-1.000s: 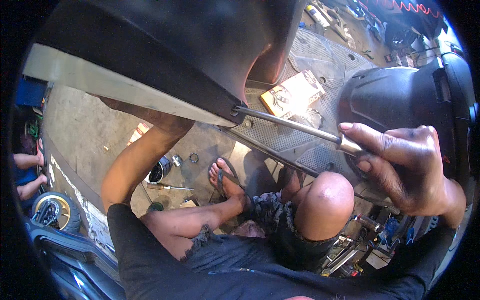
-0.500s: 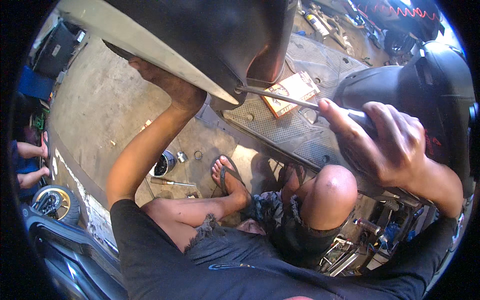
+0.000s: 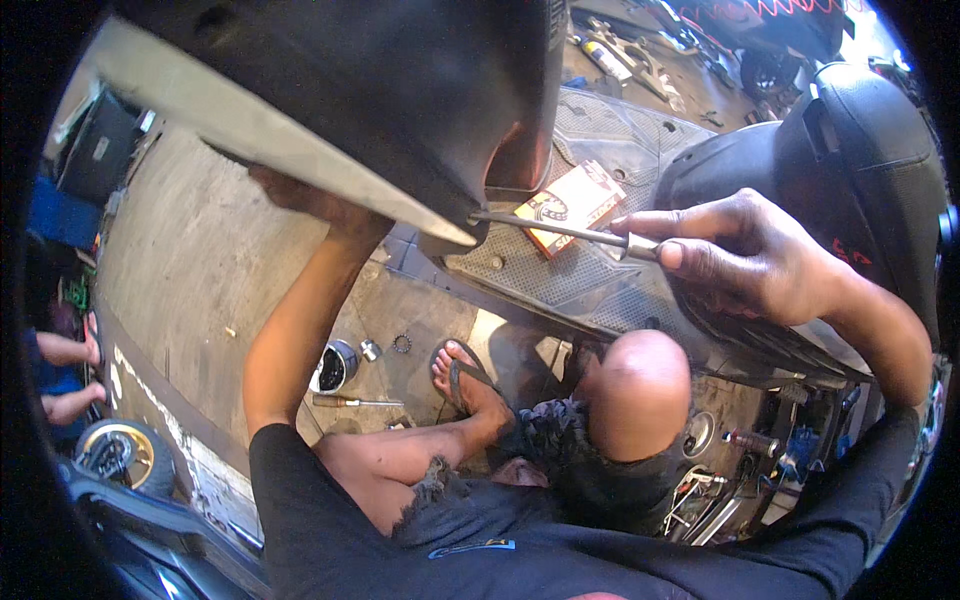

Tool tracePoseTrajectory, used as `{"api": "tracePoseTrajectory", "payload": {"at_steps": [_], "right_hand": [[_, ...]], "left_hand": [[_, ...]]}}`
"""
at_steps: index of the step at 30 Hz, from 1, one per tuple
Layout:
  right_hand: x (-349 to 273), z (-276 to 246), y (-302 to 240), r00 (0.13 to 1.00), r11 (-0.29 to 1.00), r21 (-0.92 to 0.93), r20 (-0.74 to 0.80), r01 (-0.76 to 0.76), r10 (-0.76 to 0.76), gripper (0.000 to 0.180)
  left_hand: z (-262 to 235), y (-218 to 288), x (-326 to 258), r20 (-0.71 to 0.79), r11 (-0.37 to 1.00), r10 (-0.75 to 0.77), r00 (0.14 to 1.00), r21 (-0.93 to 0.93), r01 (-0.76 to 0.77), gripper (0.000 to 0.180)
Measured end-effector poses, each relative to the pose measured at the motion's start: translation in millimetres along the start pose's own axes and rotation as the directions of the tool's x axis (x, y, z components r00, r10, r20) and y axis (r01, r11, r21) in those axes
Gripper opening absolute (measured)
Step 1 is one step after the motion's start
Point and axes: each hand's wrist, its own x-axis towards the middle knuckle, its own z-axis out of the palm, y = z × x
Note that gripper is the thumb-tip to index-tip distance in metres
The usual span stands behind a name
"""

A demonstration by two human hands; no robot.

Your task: The person removes and replaces screws on a motorcycle fairing and dashboard using a screwdriver. The person unscrews fasteners from the side panels, works on the dashboard assembly near the handlebars, and then secures a fairing piece back into place.

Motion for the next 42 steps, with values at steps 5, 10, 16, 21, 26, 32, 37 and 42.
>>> {"api": "tracePoseTrajectory", "payload": {"at_steps": [5,10,16,21,26,32,37,42], "right_hand": [[1,4,-6,0.981,0.946,-0.271,-0.034,0.176,-0.192,0.037],[13,7,1,0.963,0.924,-0.292,-0.03,0.248,-0.268,0.037],[9,7,2,0.934,0.855,-0.411,-0.02,0.317,-0.356,0.043],[2,9,4,0.895,0.423,-0.866,0.061,0.267,-0.442,0.049],[-5,22,12,0.719,-0.081,-0.993,0.116,0.084,-0.685,0.06],[-18,27,2,0.717,0.19,-0.979,-0.085,0.068,-0.692,0.049],[-24,5,20,0.742,0.702,-0.465,-0.13,0.54,-0.657,0.048],[-33,21,25,0.847,0.902,-0.081,-0.319,0.423,-0.426,0.046]], "left_hand": [[1,-10,-7,0.039,0.998,-0.018,0.999,-0.056,0.02,0.096],[-2,-7,-7,0.066,0.998,-0.019,0.998,-0.055,0.023,0.095],[-3,-10,-12,0.076,0.996,-0.03,0.997,-0.08,0.036,0.094],[-4,-9,-14,0.094,0.995,-0.042,0.995,-0.09,0.051,0.093],[-5,-7,-14,0.114,0.992,-0.066,0.991,-0.103,0.078,0.093],[-2,3,-2,-0.003,0.996,-0.005,1.0,-0.087,0.005,0.092],[9,84,-35,-0.081,0.964,-0.061,0.995,0.255,0.08,0.066],[12,141,-71,0.042,0.813,-0.264,0.964,0.548,0.198,0.023]]}}
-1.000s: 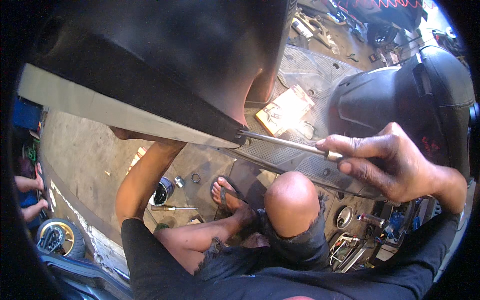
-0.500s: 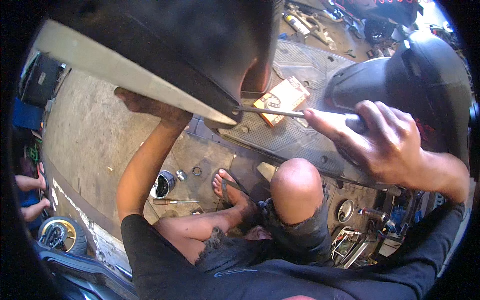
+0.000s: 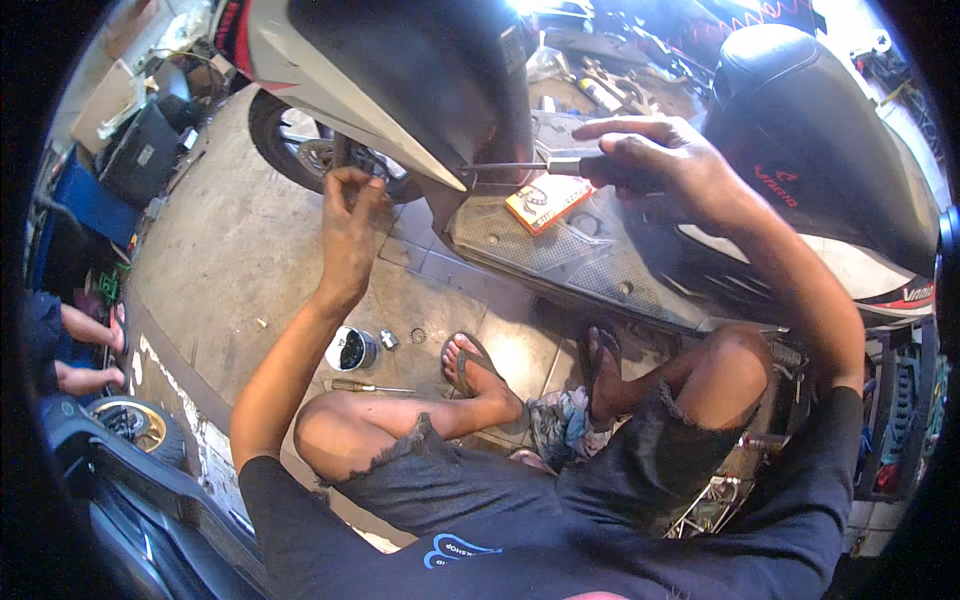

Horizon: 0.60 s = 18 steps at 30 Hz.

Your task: The person removes and replaces screws on a motorcycle fairing and dashboard using a screwdriver. The person unscrews fasteners from the side panels, works on the dashboard assembly near the handlebars, and then secures a fairing piece back into place.

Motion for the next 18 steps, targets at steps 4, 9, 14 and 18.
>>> {"api": "tracePoseTrajectory", "payload": {"at_steps": [4,9,14,18], "right_hand": [[7,5,15,0.977,0.887,-0.459,-0.164,0.047,-0.137,0.042],[0,12,19,0.883,0.771,-0.576,-0.168,0.273,-0.438,0.026],[-7,14,50,0.782,0.791,-0.386,-0.227,0.475,-0.581,0.036],[-6,22,59,0.703,0.787,-0.341,-0.359,0.514,-0.614,0.049]], "left_hand": [[17,23,-21,0.037,1.0,0.012,0.999,-0.012,-0.011,0.017],[38,29,-29,0.196,0.983,-0.006,0.98,0.183,-0.03,0.022],[87,37,-37,0.361,0.953,-0.29,0.887,0.02,0.303,0.028],[127,53,-37,0.381,0.868,-0.311,0.871,-0.258,0.424,0.029]]}}
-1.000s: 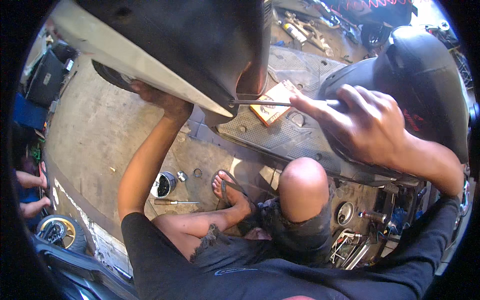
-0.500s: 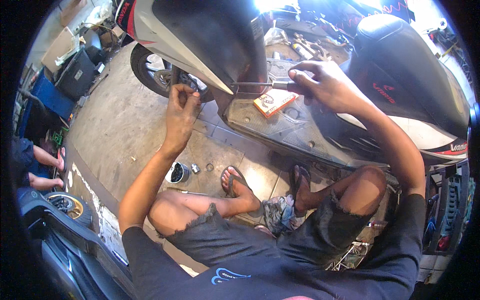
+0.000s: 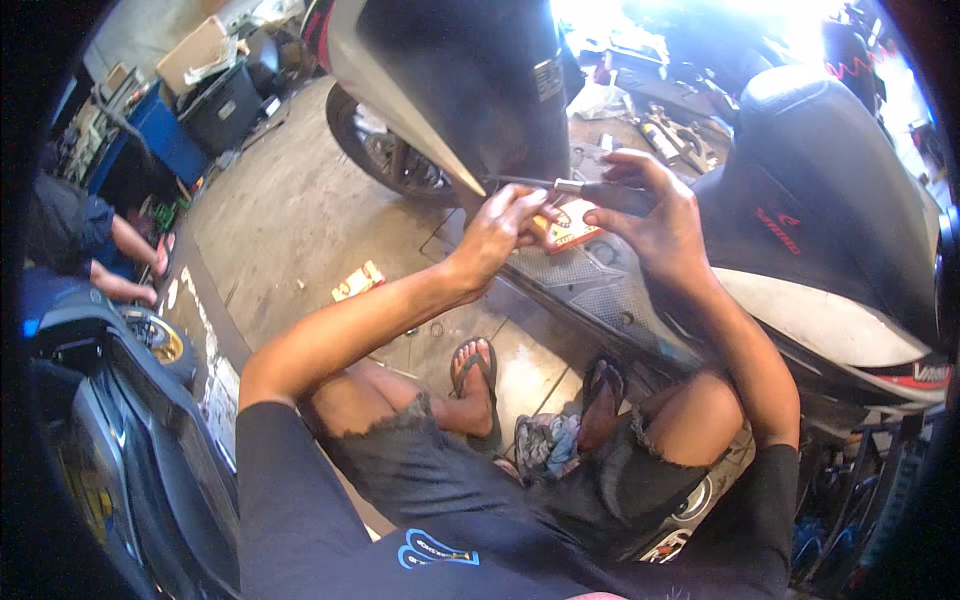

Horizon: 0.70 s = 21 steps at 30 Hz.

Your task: The person removes and replaces screws on a motorcycle fairing and dashboard using a screwdriver. The person unscrews fasteners from the side panels, works on the dashboard assembly near the handlebars, and then secures a fairing piece back into place.

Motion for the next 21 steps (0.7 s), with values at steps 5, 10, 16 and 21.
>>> {"api": "tracePoseTrajectory", "payload": {"at_steps": [5,10,16,21], "right_hand": [[-5,0,8,0.991,0.992,0.003,0.031,-0.129,0.129,0.036],[-12,-5,1,0.997,0.995,-0.062,0.004,0.074,-0.074,0.036],[-10,-11,1,0.989,0.989,-0.037,-0.002,0.145,-0.145,0.046],[-15,-6,-9,1.0,1.0,0.004,-0.006,-0.028,0.028,0.044]], "left_hand": [[57,-35,22,-0.052,0.861,0.229,0.972,-0.455,-0.228,0.027],[100,-53,25,-0.223,0.639,0.24,0.945,-0.696,-0.327,0.032],[95,-59,21,-0.3,0.516,0.273,0.914,-0.756,-0.402,0.035],[85,-61,22,-0.269,0.51,0.265,0.926,-0.776,-0.371,0.032]]}}
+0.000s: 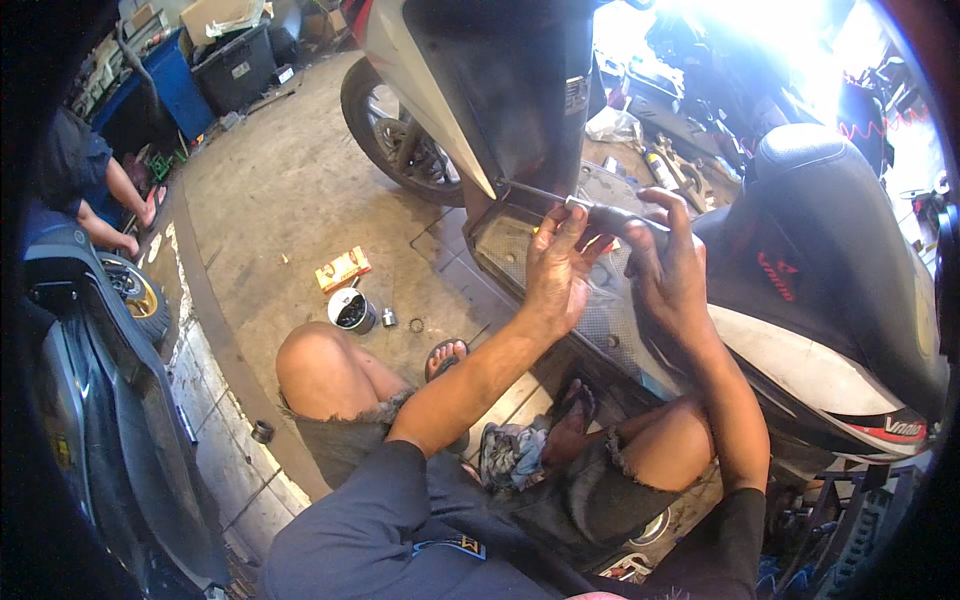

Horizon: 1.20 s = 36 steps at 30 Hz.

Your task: The person removes and replaces screws on a motorcycle fairing and dashboard using a screwdriver. The person unscrews fasteners from the side panels, works on the dashboard assembly near the handlebars, and then secures a fairing piece back into place.

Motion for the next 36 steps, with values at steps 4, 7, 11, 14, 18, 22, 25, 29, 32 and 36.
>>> {"api": "tracePoseTrajectory", "payload": {"at_steps": [4,7,11,14,18,22,25,29,32,36], "right_hand": [[0,-1,-9,0.894,0.905,0.028,0.17,-0.425,0.415,0.036],[0,-3,-1,0.977,0.97,-0.122,0.058,0.209,-0.204,0.032],[3,-4,-3,0.977,0.971,-0.107,0.055,0.212,-0.207,0.032],[-1,-4,-10,0.999,0.997,-0.078,0.044,0.006,-0.003,0.031],[-4,0,-6,0.986,0.981,-0.114,0.051,-0.155,0.161,0.029],[-1,-5,-3,0.966,0.951,-0.166,0.051,0.259,-0.254,0.028],[1,-2,-2,0.955,0.952,-0.085,0.041,0.295,-0.293,0.028],[-5,1,-11,0.998,0.996,-0.087,0.052,-0.015,0.019,0.028],[-4,5,-6,0.994,0.977,-0.18,0.003,0.112,-0.113,0.03],[-3,-2,-11,0.962,0.941,-0.201,0.072,0.272,-0.263,0.031]], "left_hand": [[-5,4,-1,-0.01,1.0,0.023,1.0,0.007,-0.023,0.032],[-3,6,-1,-0.006,1.0,0.021,1.0,-0.006,-0.021,0.032],[-4,12,1,-0.009,0.998,0.061,0.998,0.012,-0.061,0.03],[-5,11,4,-0.008,0.996,0.084,0.996,0.017,-0.084,0.03],[-10,8,4,-0.029,0.997,0.076,0.997,0.024,-0.076,0.023],[-9,12,4,-0.029,0.993,0.116,0.993,-0.002,-0.116,0.023],[-9,14,5,-0.039,0.995,0.1,0.994,-0.023,-0.101,0.023],[-11,13,5,-0.015,0.996,0.091,0.996,-0.009,-0.091,0.021],[-18,13,7,-0.056,0.994,0.104,0.993,-0.026,-0.106,0.025],[-15,20,8,-0.127,0.989,0.115,0.985,-0.075,-0.125,0.029]]}}
